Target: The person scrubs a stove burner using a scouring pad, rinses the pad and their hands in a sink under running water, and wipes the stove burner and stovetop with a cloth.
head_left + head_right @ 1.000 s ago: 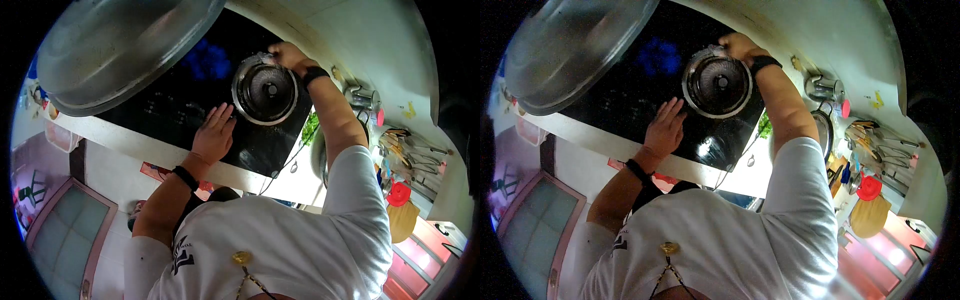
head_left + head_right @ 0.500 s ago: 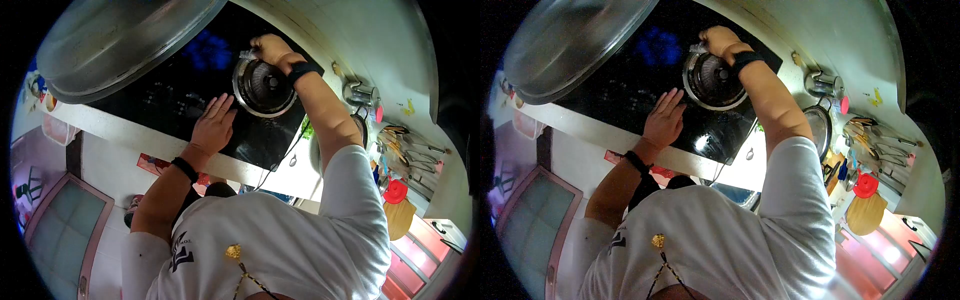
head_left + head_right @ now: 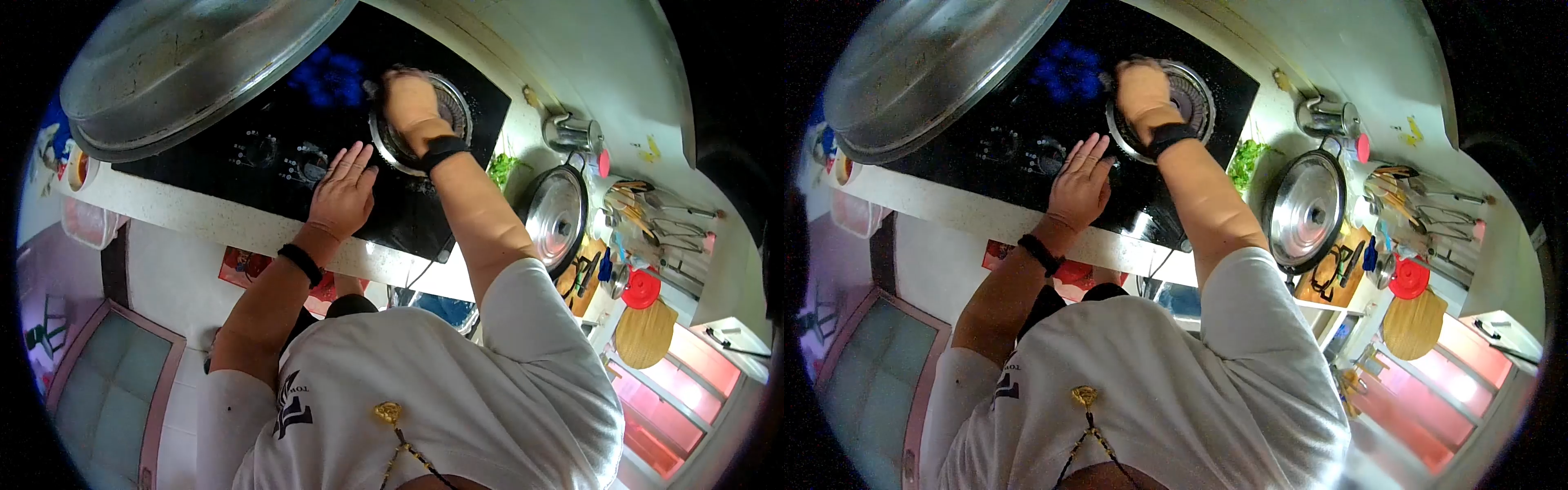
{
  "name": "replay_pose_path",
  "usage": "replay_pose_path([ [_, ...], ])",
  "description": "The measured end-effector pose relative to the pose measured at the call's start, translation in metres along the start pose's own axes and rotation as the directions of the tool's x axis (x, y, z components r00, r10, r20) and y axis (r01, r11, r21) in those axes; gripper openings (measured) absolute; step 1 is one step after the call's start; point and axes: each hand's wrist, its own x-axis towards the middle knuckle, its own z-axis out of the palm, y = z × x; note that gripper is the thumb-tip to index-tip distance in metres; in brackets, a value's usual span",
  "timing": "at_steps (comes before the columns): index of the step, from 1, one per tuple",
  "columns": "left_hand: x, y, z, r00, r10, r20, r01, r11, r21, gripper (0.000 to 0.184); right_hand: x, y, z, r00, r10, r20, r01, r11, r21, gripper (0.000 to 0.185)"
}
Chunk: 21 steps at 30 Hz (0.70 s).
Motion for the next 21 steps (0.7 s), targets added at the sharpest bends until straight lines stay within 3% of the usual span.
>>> replay_pose_path([
  [6, -0.001, -0.003, 0.003, 1.000, 0.023, -0.009, -0.023, 1.000, 0.010, 0.030, -0.051, -0.036, -0.015, 0.982, -0.188, -0.035, 0.190, 0.978, 0.084, 0.021],
  [8, 0.000, -0.003, 0.004, 1.000, 0.027, -0.006, -0.027, 1.000, 0.014, 0.029, -0.064, -0.043, -0.019, 0.979, -0.203, 0.015, 0.202, 0.979, 0.026, 0.018],
  [12, -0.003, -0.006, 0.002, 1.000, -0.001, -0.018, 0.000, 0.999, -0.049, 0.023, -0.102, -0.040, -0.012, 0.957, -0.286, -0.053, 0.288, 0.957, 0.039, 0.018],
  [16, -0.003, -0.003, -0.002, 0.998, -0.035, -0.047, 0.029, 0.994, -0.108, 0.019, -0.126, -0.040, -0.019, 0.966, -0.248, -0.069, 0.251, 0.966, 0.056, 0.021],
  [21, -0.007, -0.003, 0.002, 0.998, -0.052, -0.038, 0.047, 0.991, -0.126, 0.021, -0.097, -0.042, -0.023, 0.954, -0.160, -0.254, 0.191, 0.976, 0.104, 0.017],
])
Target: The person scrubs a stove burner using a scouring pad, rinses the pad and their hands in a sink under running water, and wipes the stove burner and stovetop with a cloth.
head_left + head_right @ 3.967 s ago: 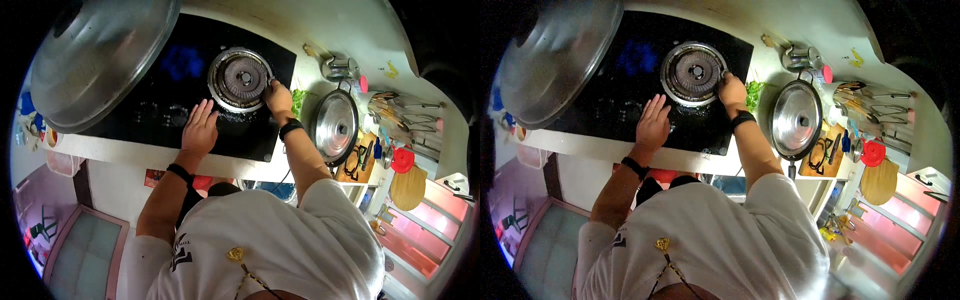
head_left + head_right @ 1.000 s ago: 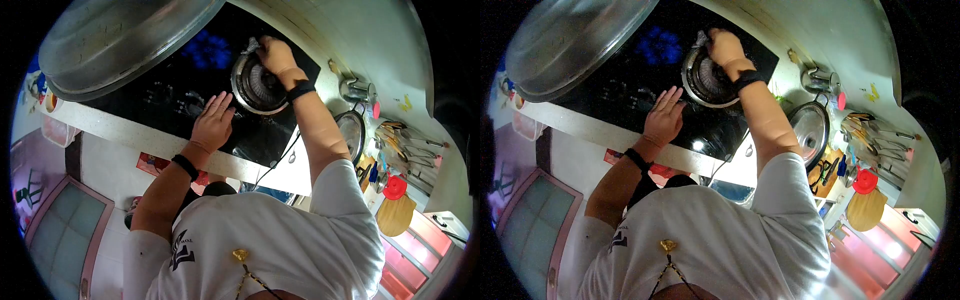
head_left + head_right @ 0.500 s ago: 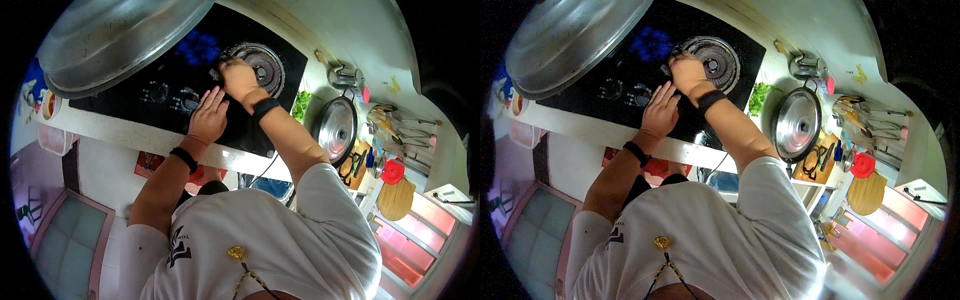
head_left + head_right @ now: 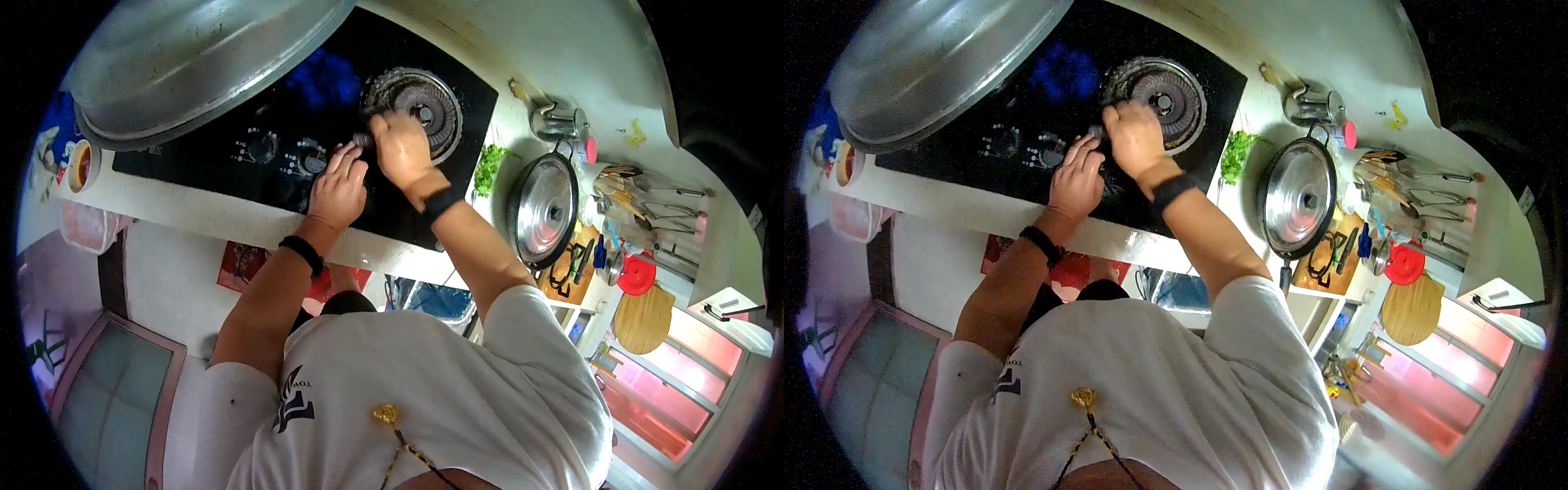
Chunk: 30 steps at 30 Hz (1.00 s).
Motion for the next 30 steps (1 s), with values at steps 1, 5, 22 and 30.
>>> replay_pose_path([
  [1, 0.001, -0.002, 0.001, 1.000, 0.023, -0.016, -0.023, 1.000, 0.013, 0.023, 0.011, -0.002, -0.002, 0.995, 0.069, 0.071, -0.064, 0.995, -0.072, 0.018],
  [5, 0.002, -0.003, 0.000, 0.999, 0.042, 0.000, -0.042, 0.998, 0.044, 0.023, 0.005, 0.011, 0.019, 0.999, 0.006, 0.043, 0.003, 0.978, -0.209, 0.018],
  [22, 0.005, 0.001, 0.002, 1.000, 0.016, 0.004, -0.016, 0.999, 0.050, 0.024, -0.038, -0.007, 0.008, 0.989, -0.115, 0.094, 0.128, 0.980, -0.151, 0.017],
  [30, 0.004, 0.000, 0.004, 1.000, 0.018, 0.006, -0.019, 0.998, 0.059, 0.024, -0.096, 0.029, -0.030, 0.997, -0.027, -0.066, 0.042, 0.970, 0.240, 0.022],
])
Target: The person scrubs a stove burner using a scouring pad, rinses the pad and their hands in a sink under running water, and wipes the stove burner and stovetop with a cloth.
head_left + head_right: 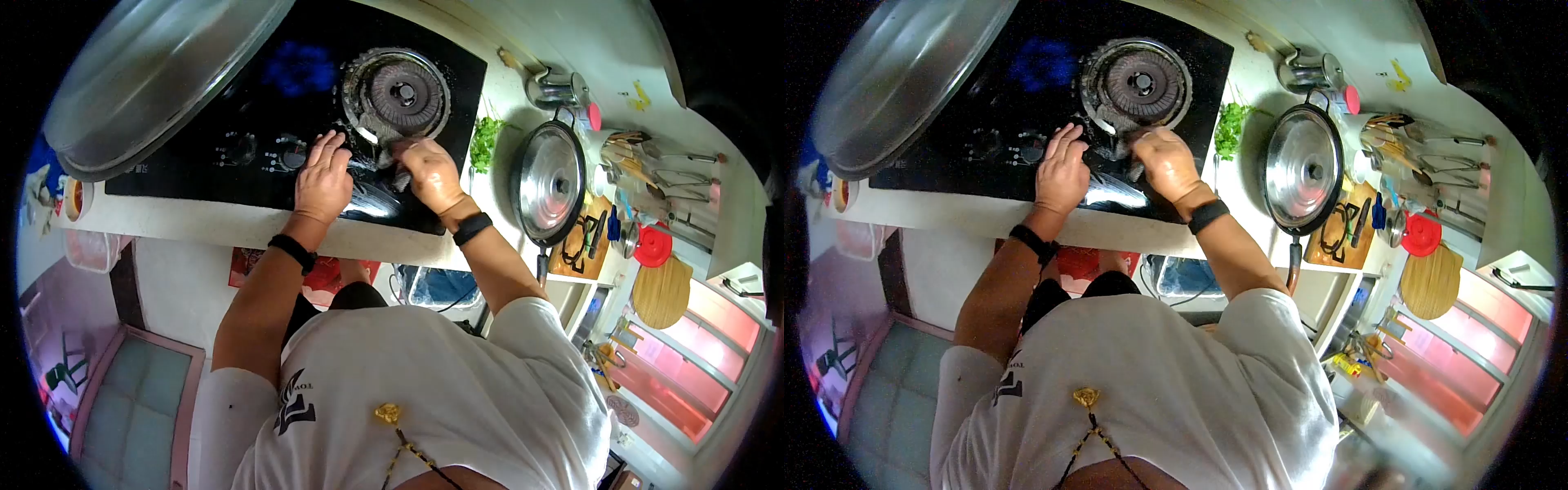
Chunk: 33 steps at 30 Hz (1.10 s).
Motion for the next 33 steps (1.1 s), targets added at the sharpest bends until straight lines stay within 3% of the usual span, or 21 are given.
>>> replay_pose_path([
  [5, -0.001, -0.002, 0.004, 1.000, 0.021, -0.011, -0.021, 1.000, 0.018, 0.023, -0.015, 0.035, -0.030, 0.985, 0.138, -0.101, -0.154, 0.974, -0.169, 0.035],
  [10, 0.000, -0.001, 0.004, 1.000, 0.020, -0.003, -0.020, 0.998, 0.063, 0.022, -0.023, 0.085, -0.039, 0.939, 0.296, -0.177, -0.334, 0.911, -0.244, 0.033],
  [11, -0.001, 0.000, 0.005, 1.000, 0.020, 0.002, -0.020, 0.998, 0.060, 0.022, -0.019, 0.092, -0.039, 0.898, 0.399, -0.183, -0.434, 0.871, -0.232, 0.034],
  [13, 0.001, -0.001, 0.003, 1.000, 0.022, -0.002, -0.022, 0.998, 0.058, 0.022, 0.005, 0.108, -0.034, 0.715, 0.668, -0.204, -0.697, 0.705, -0.135, 0.036],
  [17, 0.000, 0.002, 0.003, 1.000, 0.014, 0.001, -0.014, 0.996, 0.086, 0.022, 0.044, 0.136, -0.021, 0.670, 0.695, -0.260, -0.718, 0.696, 0.009, 0.028],
  [19, -0.001, 0.001, 0.004, 1.000, 0.018, 0.007, -0.018, 0.996, 0.091, 0.022, 0.050, 0.151, -0.006, 0.860, 0.449, -0.242, -0.470, 0.882, -0.034, 0.020],
  [20, 0.000, 0.000, 0.004, 1.000, 0.024, 0.002, -0.024, 0.995, 0.093, 0.021, 0.050, 0.152, 0.002, 0.863, 0.462, -0.204, -0.478, 0.878, -0.031, 0.013],
  [23, 0.000, 0.003, 0.002, 1.000, 0.016, 0.005, -0.016, 0.996, 0.091, 0.020, 0.042, 0.156, 0.013, 0.899, 0.424, -0.108, -0.435, 0.891, -0.130, 0.017],
  [28, -0.001, 0.003, 0.004, 1.000, 0.002, 0.022, -0.005, 0.992, 0.125, 0.018, 0.043, 0.147, 0.004, 0.857, 0.507, 0.093, -0.466, 0.840, -0.279, 0.040],
  [29, 0.001, 0.002, 0.003, 1.000, 0.019, 0.017, -0.021, 0.992, 0.123, 0.018, 0.041, 0.144, 0.007, 0.857, 0.507, 0.089, -0.467, 0.838, -0.282, 0.040],
  [33, 0.001, 0.003, 0.002, 1.000, 0.001, 0.025, -0.004, 0.995, 0.098, 0.016, 0.025, 0.110, 0.010, 0.698, 0.715, 0.041, -0.693, 0.690, -0.209, 0.033],
])
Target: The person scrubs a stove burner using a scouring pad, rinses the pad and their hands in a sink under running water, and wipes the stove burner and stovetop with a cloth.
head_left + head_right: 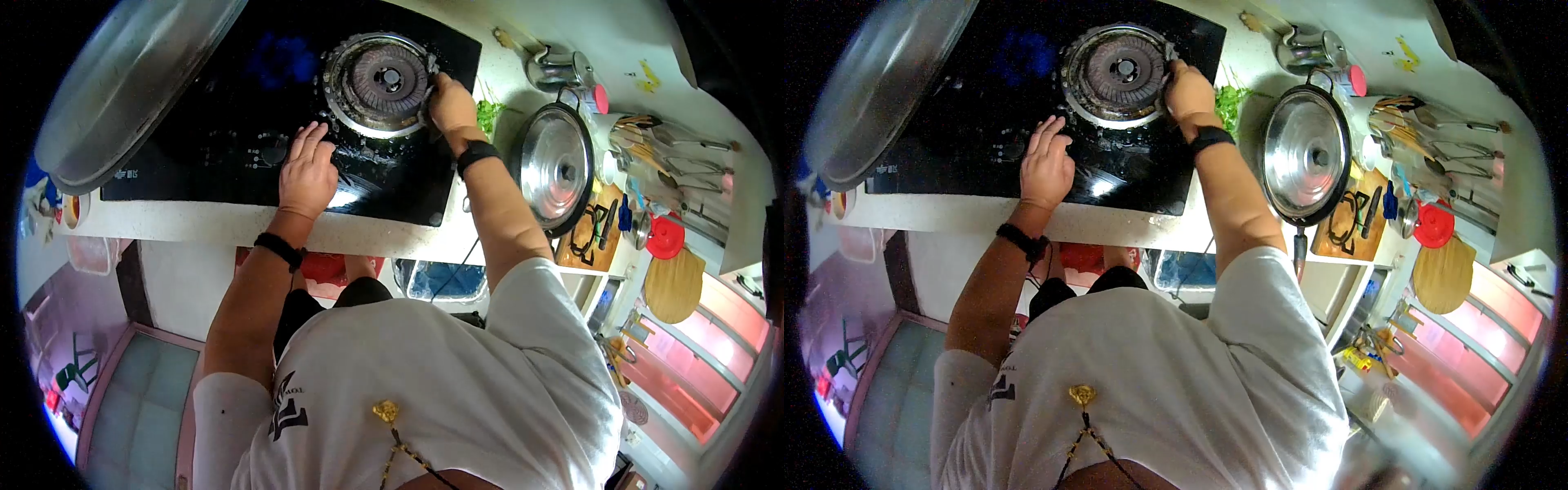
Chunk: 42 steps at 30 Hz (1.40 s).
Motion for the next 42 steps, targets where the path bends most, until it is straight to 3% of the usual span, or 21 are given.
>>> replay_pose_path([
  [6, -0.002, -0.003, 0.002, 1.000, 0.009, 0.009, -0.009, 1.000, -0.004, 0.021, -0.060, -0.025, 0.014, 0.986, 0.162, -0.043, -0.152, 0.972, 0.182, 0.024],
  [10, -0.003, -0.005, 0.000, 0.999, 0.049, -0.017, -0.050, 0.999, -0.022, 0.019, -0.081, -0.035, 0.019, 0.996, 0.084, -0.003, -0.081, 0.972, 0.221, 0.023],
  [12, -0.002, -0.006, 0.002, 0.999, 0.047, -0.011, -0.047, 0.999, -0.009, 0.019, -0.075, -0.015, 0.017, 0.989, -0.103, -0.110, 0.129, 0.958, 0.256, 0.018],
  [13, -0.002, -0.006, 0.003, 0.999, 0.037, 0.002, -0.037, 0.999, 0.002, 0.019, -0.068, -0.014, 0.003, 0.991, -0.056, -0.125, 0.093, 0.946, 0.311, 0.014],
  [16, -0.002, -0.005, 0.001, 0.999, 0.044, -0.016, -0.044, 0.999, -0.015, 0.021, -0.028, 0.007, -0.017, 0.977, -0.077, -0.197, 0.129, 0.956, 0.262, 0.017],
  [18, -0.002, -0.005, 0.002, 0.999, 0.045, -0.015, -0.045, 0.999, -0.018, 0.020, 0.006, 0.010, -0.020, 0.928, -0.205, -0.313, 0.263, 0.952, 0.156, 0.014],
  [22, -0.001, -0.004, 0.001, 1.000, 0.021, 0.012, -0.021, 1.000, -0.006, 0.018, 0.051, 0.000, -0.013, 0.944, -0.196, -0.265, 0.264, 0.930, 0.254, 0.018],
  [26, -0.002, -0.004, 0.005, 1.000, 0.009, 0.014, -0.009, 0.999, 0.049, 0.017, 0.065, 0.010, -0.004, 0.943, -0.264, -0.204, 0.306, 0.927, 0.215, 0.017],
  [28, -0.001, -0.003, 0.003, 1.000, 0.014, 0.011, -0.015, 0.999, 0.045, 0.017, 0.065, 0.016, -0.002, 0.906, -0.272, -0.323, 0.309, 0.949, 0.067, 0.016],
  [32, 0.000, -0.004, 0.004, 0.999, 0.040, -0.013, -0.039, 0.998, 0.046, 0.016, 0.063, 0.021, 0.000, 0.892, -0.226, -0.391, 0.278, 0.957, 0.080, 0.014],
  [33, 0.000, -0.005, 0.005, 0.999, 0.043, -0.014, -0.042, 0.998, 0.048, 0.016, 0.062, 0.019, 0.001, 0.847, -0.359, -0.392, 0.421, 0.903, 0.085, 0.014],
  [36, 0.000, -0.004, 0.005, 0.999, 0.043, -0.011, -0.042, 0.997, 0.063, 0.016, 0.042, 0.016, -0.002, 0.830, -0.459, -0.315, 0.537, 0.810, 0.234, 0.024],
  [41, 0.001, -0.003, 0.003, 0.998, 0.055, -0.014, -0.054, 0.998, 0.040, 0.016, 0.043, 0.027, -0.004, 0.866, -0.442, -0.232, 0.488, 0.849, 0.201, 0.031],
  [42, 0.000, -0.002, 0.002, 0.998, 0.067, -0.010, -0.067, 0.997, 0.037, 0.016, 0.046, 0.026, -0.006, 0.895, -0.418, -0.156, 0.440, 0.884, 0.157, 0.033],
])
